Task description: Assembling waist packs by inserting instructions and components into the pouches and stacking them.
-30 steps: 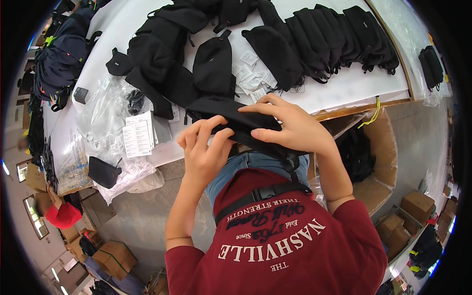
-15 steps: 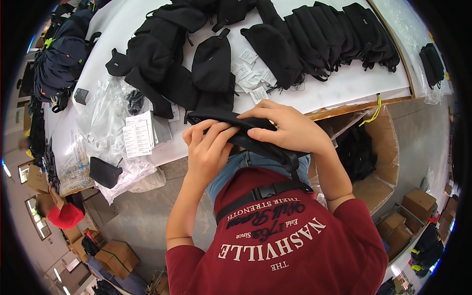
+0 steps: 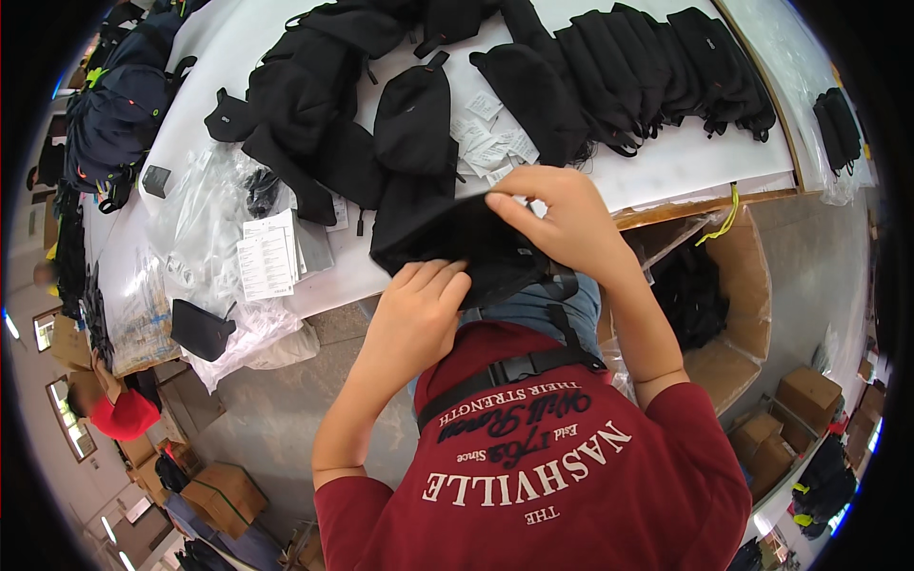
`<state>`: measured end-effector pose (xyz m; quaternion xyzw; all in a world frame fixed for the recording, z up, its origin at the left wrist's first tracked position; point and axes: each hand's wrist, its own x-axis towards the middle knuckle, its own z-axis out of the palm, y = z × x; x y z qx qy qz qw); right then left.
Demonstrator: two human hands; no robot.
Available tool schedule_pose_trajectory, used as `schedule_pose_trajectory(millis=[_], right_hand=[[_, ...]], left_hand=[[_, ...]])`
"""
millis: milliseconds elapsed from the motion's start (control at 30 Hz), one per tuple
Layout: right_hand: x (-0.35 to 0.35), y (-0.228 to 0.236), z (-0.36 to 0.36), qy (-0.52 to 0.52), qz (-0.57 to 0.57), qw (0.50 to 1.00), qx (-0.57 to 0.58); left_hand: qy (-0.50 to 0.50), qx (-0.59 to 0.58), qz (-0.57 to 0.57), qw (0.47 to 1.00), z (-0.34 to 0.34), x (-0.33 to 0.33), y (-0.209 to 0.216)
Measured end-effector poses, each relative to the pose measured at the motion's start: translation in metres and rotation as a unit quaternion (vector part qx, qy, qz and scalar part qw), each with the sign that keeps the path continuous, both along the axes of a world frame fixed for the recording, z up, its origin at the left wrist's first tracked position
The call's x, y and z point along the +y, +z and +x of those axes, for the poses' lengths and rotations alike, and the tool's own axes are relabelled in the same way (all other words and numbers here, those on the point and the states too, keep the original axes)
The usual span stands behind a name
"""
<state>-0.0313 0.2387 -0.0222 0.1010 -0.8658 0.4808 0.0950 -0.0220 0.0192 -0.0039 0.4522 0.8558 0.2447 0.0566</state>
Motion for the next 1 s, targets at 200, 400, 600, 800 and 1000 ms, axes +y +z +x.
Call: schedule_pose_trajectory(millis=[200,400,600,800,1000], right_hand=[[0.016,-0.043,-0.046,-0.089,0.060,0.988,-0.112],[0.006,-0.081,-0.072,-0.143,0.233,0.955,-0.115],[0.011,-0.086,-0.078,-0.136,0.202,0.963,-0.112],[0.005,-0.082,-0.085,-0.176,0.166,0.959,-0.145],[0.007,-0.084,-0.089,-0.169,0.119,0.966,-0.157]], left_hand=[[-0.024,-0.195,-0.056,0.979,0.010,-0.016,-0.006],[-0.021,-0.247,-0.023,0.969,0.015,-0.023,-0.010],[-0.016,-0.209,0.014,0.978,0.017,-0.020,-0.011],[-0.014,-0.196,0.008,0.980,0.016,-0.017,-0.011],[-0.019,-0.204,-0.018,0.979,0.017,-0.014,-0.009]])
